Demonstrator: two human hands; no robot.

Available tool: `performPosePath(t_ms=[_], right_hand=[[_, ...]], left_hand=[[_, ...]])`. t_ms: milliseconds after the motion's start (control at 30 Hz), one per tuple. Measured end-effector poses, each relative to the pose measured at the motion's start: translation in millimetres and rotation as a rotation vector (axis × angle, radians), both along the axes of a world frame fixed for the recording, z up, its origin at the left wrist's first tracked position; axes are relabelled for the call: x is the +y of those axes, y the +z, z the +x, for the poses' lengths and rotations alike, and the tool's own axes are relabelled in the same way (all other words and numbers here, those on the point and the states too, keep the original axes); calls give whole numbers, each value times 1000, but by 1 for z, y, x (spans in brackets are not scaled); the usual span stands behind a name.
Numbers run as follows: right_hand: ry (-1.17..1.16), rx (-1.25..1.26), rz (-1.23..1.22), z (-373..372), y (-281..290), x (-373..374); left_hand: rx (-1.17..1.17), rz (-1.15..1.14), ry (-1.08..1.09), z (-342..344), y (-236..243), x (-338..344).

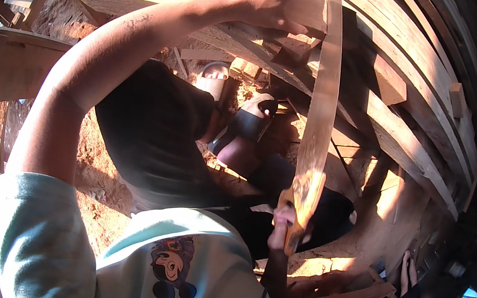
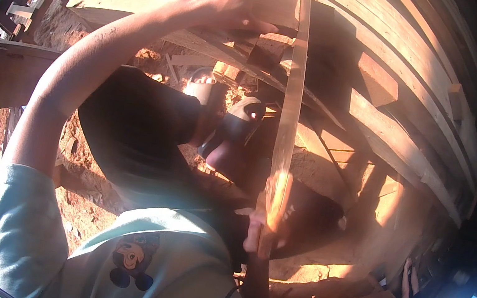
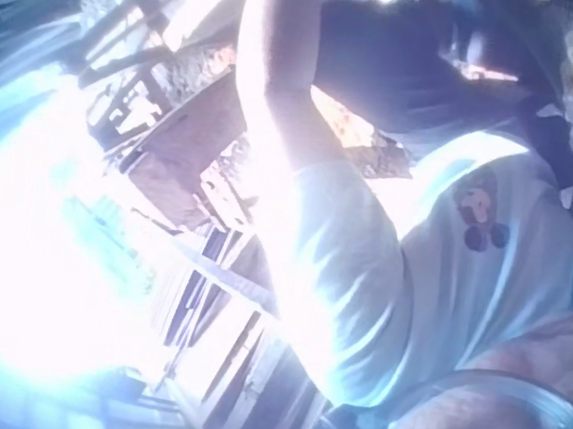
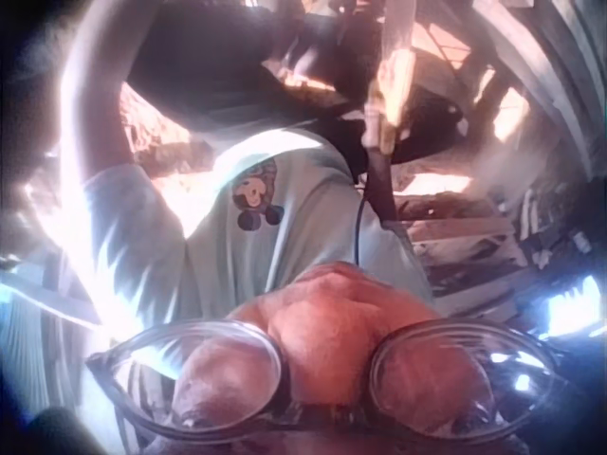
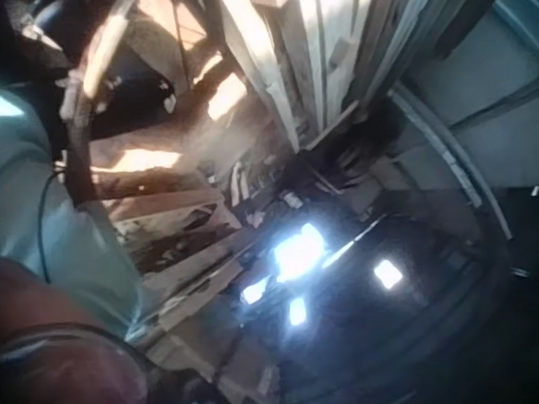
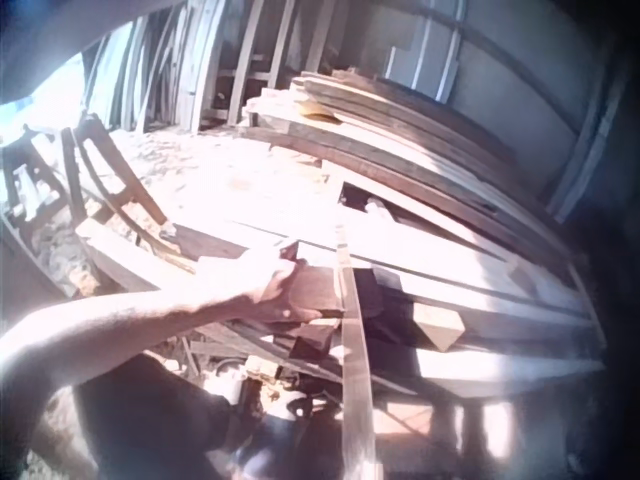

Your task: The person sits on the ground and uses a hand saw to cut a wooden plank that is part of a larger wooden structure. The person holds the plank with one hand and saws with the other, generating sawdust.

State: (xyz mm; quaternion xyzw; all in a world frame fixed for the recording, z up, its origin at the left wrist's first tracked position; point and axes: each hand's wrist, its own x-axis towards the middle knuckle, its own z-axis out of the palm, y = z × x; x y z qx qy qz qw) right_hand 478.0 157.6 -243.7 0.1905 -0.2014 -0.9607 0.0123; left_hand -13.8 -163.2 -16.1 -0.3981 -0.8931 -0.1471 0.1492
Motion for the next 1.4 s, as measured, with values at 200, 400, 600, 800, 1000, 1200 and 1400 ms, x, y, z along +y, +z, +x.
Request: performPosePath(t_ms=[200,400,600,800,1000,1200,1400], right_hand=[[250,104,1154,-169,172,-55],[-27,251,1745,-118,169,-77],[264,204,1479,-89,162,-52],[259,179,1445,-129,168,-69],[456,118,2180,-72,136,-49],[-234,303,2457,-229,187,-106],[-49,171,2183,-91,169,-78]], left_hand=[[21,-34,34,4,-6,-5],[-46,-47,66,0,3,-6],[-78,-70,85,20,10,-20],[-44,-13,38,5,0,-4],[-43,-5,66,14,0,-23],[-1,43,3,5,-9,2],[11,98,-10,-4,-15,-5]])
